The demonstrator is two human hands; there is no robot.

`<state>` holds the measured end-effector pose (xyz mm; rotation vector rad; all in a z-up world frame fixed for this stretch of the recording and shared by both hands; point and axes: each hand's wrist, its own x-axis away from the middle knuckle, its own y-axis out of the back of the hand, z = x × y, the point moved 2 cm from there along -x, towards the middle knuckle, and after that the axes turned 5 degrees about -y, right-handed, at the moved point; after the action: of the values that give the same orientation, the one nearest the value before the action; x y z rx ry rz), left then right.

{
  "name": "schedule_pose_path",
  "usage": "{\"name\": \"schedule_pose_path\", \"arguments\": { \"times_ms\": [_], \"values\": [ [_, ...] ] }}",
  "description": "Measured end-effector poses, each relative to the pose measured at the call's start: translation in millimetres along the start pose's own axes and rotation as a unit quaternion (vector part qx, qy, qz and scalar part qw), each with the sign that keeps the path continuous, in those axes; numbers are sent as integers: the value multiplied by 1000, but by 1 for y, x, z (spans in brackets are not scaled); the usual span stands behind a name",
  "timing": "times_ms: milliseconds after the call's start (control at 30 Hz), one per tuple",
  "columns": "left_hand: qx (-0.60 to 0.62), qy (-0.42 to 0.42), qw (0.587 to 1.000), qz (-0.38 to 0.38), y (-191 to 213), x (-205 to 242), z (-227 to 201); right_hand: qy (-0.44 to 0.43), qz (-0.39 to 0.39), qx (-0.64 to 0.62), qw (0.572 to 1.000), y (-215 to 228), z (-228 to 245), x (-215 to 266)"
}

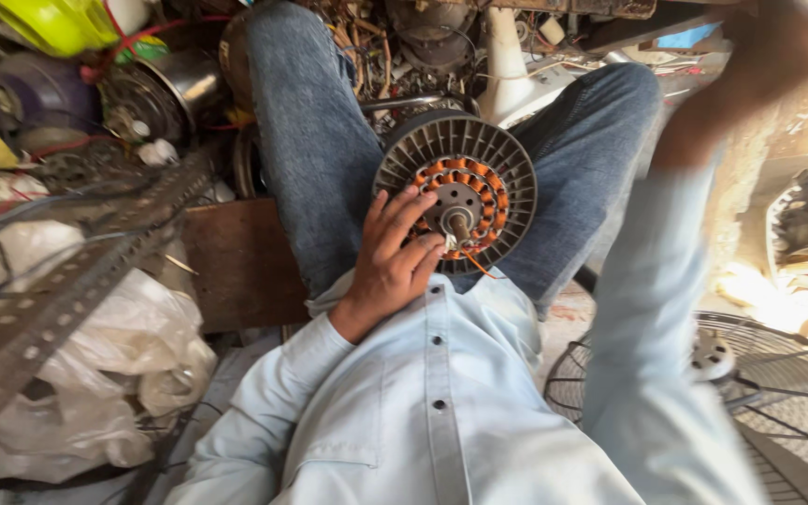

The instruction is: The person repairs a motor stator by manipulating wires on its core, using scissors to trim them and a tool to guide them into place.

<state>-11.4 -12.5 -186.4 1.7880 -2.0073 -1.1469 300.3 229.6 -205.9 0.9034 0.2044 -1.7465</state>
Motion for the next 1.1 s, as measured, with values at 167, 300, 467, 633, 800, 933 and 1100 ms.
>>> {"name": "schedule_pose_path", "arguments": {
  "times_ms": [167, 300, 467, 633, 800, 933, 1100],
  "values": [
    [16, 0, 1000, 24, 1, -1, 3, -448, -165, -547, 688, 38, 71, 111],
    [31, 4, 999, 34, 1, -4, 6, -453, -6, -345, 822, 54, 124, 118],
    [45, 2, 998, 34, 1, -8, 9, -342, 103, -160, 920, 62, 188, 103],
    [56, 7, 998, 33, 1, -5, 10, -207, 197, -6, 958, 39, 222, 102],
    [51, 9, 998, 36, 3, -6, 9, -107, 203, 28, 973, 17, 232, 94],
    [50, 12, 998, 36, 2, -6, 9, -170, 247, 28, 953, 4, 222, 122],
    [49, 14, 998, 42, 2, -6, 9, -405, 59, -285, 867, 0, 185, 165]
  ]
}}
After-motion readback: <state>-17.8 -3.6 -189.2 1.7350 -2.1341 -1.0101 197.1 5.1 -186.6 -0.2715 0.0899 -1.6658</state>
